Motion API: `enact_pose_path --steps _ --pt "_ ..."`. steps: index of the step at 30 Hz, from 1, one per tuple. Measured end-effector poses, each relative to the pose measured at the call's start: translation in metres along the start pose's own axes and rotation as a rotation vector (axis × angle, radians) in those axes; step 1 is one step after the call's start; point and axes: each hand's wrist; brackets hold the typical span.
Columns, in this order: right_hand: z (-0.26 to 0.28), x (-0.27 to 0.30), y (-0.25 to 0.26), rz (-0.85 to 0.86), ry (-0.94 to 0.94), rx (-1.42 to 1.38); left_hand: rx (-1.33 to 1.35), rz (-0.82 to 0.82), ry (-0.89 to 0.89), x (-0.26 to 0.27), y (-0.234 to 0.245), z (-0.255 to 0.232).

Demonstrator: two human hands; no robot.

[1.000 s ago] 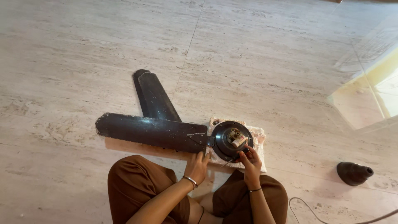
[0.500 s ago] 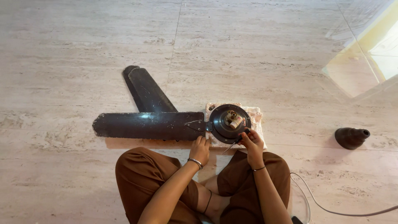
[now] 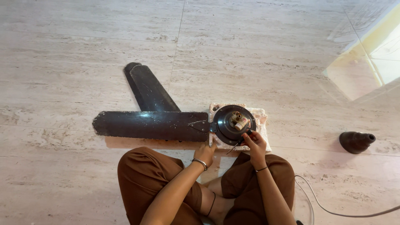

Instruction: The person sits on the floor and uses a screwdriver to remove a fan blade from the motor housing. They then reattach the same blade, aligning the mounting holes and tightening the screws to secure it back in place.

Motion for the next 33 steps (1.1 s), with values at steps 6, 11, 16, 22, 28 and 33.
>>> enact_pose_path --steps 6,11,16,22,28,33 --pt "0.0 0.002 -0.004 0.02 0.03 0.037 0.13 0.181 0.159 -0.01 0.01 -0.005" --pt "0.004 0.006 -0.007 -0.003 0.021 0.066 0.182 0.127 0.191 -0.016 0.001 -0.004" --pt "0.005 0.008 -0.007 -0.004 0.043 0.069 0.127 0.022 0.15 -0.023 -0.017 0.001" --pt "0.01 0.012 -0.007 -0.005 0.115 0.064 0.145 -0.02 0.17 -0.03 -0.035 0.004" --pt "0.035 0.024 -0.023 0.041 0.219 0.132 0.127 -0.016 0.164 -0.021 -0.038 -0.003" --pt "0.051 0.01 -0.048 0.115 0.353 0.216 0.106 0.073 0.137 -0.009 -0.04 -0.013"
Point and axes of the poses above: each hand's wrist, its own x-axis away from the middle knuckle, its own y-axis out of the back of the hand, z = x × y, and after that the axes turned 4 degrees about -z, right-handed
